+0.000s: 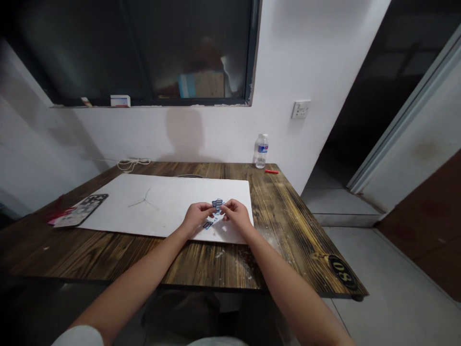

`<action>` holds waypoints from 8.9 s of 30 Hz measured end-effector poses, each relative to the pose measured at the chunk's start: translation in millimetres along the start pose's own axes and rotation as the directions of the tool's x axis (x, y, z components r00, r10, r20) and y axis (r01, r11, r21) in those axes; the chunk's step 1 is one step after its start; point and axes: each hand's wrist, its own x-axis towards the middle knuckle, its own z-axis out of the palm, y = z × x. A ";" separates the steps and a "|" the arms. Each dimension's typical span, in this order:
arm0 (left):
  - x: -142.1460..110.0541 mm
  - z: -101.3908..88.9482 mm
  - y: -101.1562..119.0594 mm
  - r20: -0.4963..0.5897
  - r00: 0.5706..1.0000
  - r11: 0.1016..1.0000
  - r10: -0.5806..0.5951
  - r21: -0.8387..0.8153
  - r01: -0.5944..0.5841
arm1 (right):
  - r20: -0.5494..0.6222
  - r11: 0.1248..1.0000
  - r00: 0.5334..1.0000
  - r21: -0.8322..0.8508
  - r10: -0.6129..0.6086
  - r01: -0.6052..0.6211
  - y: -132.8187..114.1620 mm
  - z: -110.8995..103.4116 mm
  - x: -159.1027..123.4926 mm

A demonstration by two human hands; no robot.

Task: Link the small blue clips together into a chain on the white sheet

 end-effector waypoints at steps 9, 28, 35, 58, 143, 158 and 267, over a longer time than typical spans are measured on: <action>-0.6 -0.1 0.9 0.000 1.000 1.000 0.012 0.029 -0.012 | -0.016 0.999 1.000 -0.044 -0.013 0.012 3.9 0.6 -0.2; -0.9 -1.3 0.5 0.031 0.999 0.997 0.042 0.064 -0.044 | -0.013 0.993 1.000 -0.118 0.023 -0.025 5.3 1.4 0.5; 5.2 -6.7 -5.6 -0.073 0.995 0.997 0.069 0.049 -0.066 | 0.113 0.951 0.993 -0.303 -0.024 0.058 0.6 -7.8 2.5; 16.1 -15.9 -14.6 -0.169 0.984 0.998 0.062 0.005 -0.062 | 0.554 0.622 0.827 -0.615 -0.097 0.486 -0.5 -20.1 -0.3; 7.7 -8.5 -4.7 -0.137 0.990 0.999 0.038 0.024 -0.035 | -0.023 0.994 0.999 0.106 0.040 -0.038 -10.8 -13.6 5.5; 5.9 -5.9 -2.6 -0.096 0.993 0.998 0.065 0.018 -0.064 | -0.086 0.991 0.994 0.111 -0.065 0.075 -12.1 -14.5 7.9; 19.1 -22.0 -11.4 -0.231 0.972 0.995 0.042 -0.075 -0.060 | 0.295 0.722 0.952 -0.676 0.085 0.145 3.0 -25.2 1.6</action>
